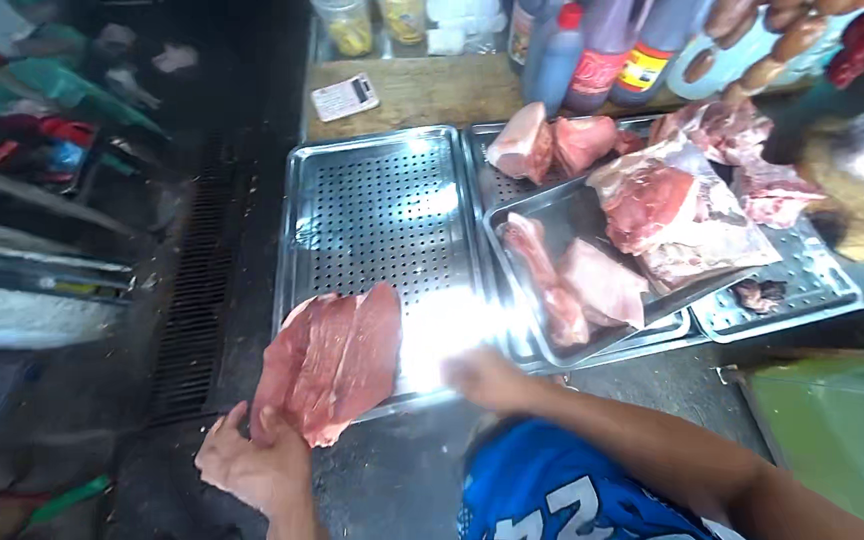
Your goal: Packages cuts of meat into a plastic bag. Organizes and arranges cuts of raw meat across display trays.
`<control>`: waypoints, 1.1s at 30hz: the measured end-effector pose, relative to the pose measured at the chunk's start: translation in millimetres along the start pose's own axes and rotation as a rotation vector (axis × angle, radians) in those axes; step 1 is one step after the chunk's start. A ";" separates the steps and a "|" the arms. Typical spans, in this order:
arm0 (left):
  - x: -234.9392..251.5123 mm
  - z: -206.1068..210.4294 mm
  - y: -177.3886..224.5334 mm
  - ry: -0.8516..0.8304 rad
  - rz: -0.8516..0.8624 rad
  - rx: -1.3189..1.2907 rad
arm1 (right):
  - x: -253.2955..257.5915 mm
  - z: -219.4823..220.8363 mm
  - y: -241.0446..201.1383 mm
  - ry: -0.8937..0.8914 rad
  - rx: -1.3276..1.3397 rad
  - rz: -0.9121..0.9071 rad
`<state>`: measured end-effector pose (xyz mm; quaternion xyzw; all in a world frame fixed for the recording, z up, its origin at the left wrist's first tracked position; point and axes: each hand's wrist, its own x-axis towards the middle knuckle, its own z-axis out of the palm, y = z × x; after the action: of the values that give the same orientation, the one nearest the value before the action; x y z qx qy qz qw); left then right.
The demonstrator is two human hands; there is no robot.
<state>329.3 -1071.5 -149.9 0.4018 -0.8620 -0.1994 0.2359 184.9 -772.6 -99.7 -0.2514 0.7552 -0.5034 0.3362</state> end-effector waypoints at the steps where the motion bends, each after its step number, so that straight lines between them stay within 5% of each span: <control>1: -7.9 2.2 13.8 0.013 0.051 -0.046 | -21.8 -28.3 3.3 0.132 -0.077 -0.055; 5: -40.8 29.8 113.1 -0.270 0.301 -0.242 | -100.8 -157.1 50.2 0.705 -0.316 0.062; 8: -65.2 60.5 225.9 -0.663 0.577 -0.263 | -151.0 -216.9 72.4 0.806 -0.407 0.301; 13: -151.1 141.1 370.8 -1.002 1.210 0.042 | -187.4 -211.6 86.4 0.751 -0.371 0.293; 16: -165.2 183.5 409.6 -1.107 1.288 0.297 | -207.5 -201.0 101.5 0.811 -0.330 0.217; 21: -149.4 195.4 431.9 -1.050 1.415 0.298 | -254.0 -193.8 156.8 0.831 -0.256 0.231; 27: -84.9 157.3 473.7 -1.132 0.829 -0.063 | -270.6 -221.9 175.0 0.813 -0.161 0.208; 33: -32.4 86.6 385.2 -1.122 0.063 -0.935 | -244.9 -268.6 154.8 0.742 -0.156 0.098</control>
<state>67.9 -802.5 -22.5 0.0716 -0.6890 -0.7158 -0.0885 132.7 -381.2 -109.4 -0.0407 0.8728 -0.4844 0.0436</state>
